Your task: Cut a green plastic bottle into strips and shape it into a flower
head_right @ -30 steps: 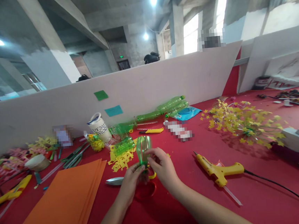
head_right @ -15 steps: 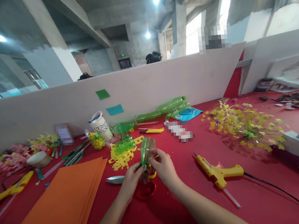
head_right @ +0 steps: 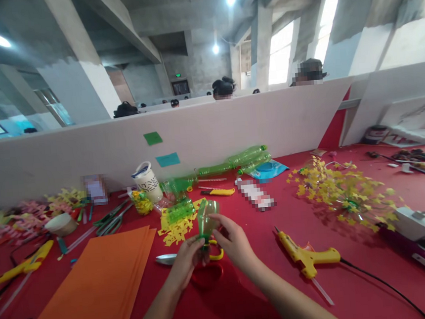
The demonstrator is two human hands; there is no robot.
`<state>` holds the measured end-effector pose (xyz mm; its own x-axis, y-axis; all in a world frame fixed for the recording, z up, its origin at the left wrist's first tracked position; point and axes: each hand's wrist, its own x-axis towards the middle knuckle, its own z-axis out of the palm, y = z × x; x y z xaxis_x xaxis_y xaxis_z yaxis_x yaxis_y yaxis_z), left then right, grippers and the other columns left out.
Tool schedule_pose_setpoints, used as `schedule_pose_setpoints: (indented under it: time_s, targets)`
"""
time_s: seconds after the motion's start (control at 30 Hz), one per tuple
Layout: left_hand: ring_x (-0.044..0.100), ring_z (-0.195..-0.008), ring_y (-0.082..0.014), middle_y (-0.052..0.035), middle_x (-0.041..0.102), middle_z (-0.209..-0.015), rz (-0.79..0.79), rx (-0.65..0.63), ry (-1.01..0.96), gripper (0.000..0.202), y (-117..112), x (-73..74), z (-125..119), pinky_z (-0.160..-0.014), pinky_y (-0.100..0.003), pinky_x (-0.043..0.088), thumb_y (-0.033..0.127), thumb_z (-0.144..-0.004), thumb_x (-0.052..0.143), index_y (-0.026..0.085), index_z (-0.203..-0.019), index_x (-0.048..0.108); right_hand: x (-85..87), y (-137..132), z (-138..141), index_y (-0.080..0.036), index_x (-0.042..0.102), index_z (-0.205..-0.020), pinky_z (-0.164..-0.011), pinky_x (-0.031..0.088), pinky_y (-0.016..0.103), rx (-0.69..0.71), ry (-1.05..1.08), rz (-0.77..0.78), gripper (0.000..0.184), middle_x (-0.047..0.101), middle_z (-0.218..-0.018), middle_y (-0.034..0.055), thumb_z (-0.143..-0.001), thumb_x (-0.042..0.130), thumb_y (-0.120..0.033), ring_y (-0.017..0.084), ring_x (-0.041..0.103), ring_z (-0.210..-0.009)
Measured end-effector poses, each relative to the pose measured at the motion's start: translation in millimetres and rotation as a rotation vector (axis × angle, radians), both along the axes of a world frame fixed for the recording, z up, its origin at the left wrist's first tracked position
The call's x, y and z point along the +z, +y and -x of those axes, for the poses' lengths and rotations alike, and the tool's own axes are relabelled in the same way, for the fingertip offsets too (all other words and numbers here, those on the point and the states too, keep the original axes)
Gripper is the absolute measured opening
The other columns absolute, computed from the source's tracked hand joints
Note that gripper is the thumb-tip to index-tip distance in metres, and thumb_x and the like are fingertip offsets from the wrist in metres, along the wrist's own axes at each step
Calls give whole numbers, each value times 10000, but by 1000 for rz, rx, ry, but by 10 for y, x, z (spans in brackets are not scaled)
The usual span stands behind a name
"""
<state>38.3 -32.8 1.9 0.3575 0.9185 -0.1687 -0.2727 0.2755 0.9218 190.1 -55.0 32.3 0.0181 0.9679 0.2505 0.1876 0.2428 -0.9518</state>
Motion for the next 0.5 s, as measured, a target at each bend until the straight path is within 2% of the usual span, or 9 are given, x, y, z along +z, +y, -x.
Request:
schedule_pose_setpoints:
  time_s: [0.1, 0.2, 0.3, 0.4, 0.5]
  targets:
    - [529, -444, -99, -35, 645, -611, 9, -52, -18, 283, 40, 210, 12, -430, -214, 354, 368, -701, 668, 112, -817, 640, 188, 33, -49, -248, 535, -1163, -507, 418, 207, -36, -176, -25, 343, 530, -692, -36, -825, 479, -230, 106, 515, -527]
    - [542, -446, -98, -41, 643, -611, 24, -118, 16, 229, 141, 500, 7, -441, -210, 364, 334, -712, 661, 118, -780, 630, 455, 91, -72, -245, 512, -1192, -526, 398, 215, -99, -362, -113, 361, 564, -710, -20, -832, 482, -248, 125, 523, -564]
    - [570, -478, -110, -46, 641, -639, -36, -190, 24, 214, 299, 747, 25, -476, -222, 398, 325, -712, 659, 122, -772, 626, 714, 186, -59, -229, 463, -1260, -505, 366, 221, -183, -467, -149, 435, 566, -662, -15, -832, 500, -302, 147, 526, -567]
    - [569, -466, -116, -58, 649, -647, -65, -253, 51, 204, 456, 875, 95, -452, -222, 392, 320, -718, 648, 126, -775, 624, 871, 288, -21, -230, 452, -1283, -494, 340, 223, -208, -539, -192, 442, 562, -603, -21, -851, 481, -322, 147, 511, -522]
    - [561, -454, -118, -61, 646, -626, -94, -259, 106, 197, 555, 924, 194, -436, -220, 394, 320, -733, 634, 127, -764, 614, 903, 355, 23, -237, 527, -1188, -485, 301, 226, -218, -663, -252, 337, 559, -557, -16, -870, 449, -319, 145, 497, -483]
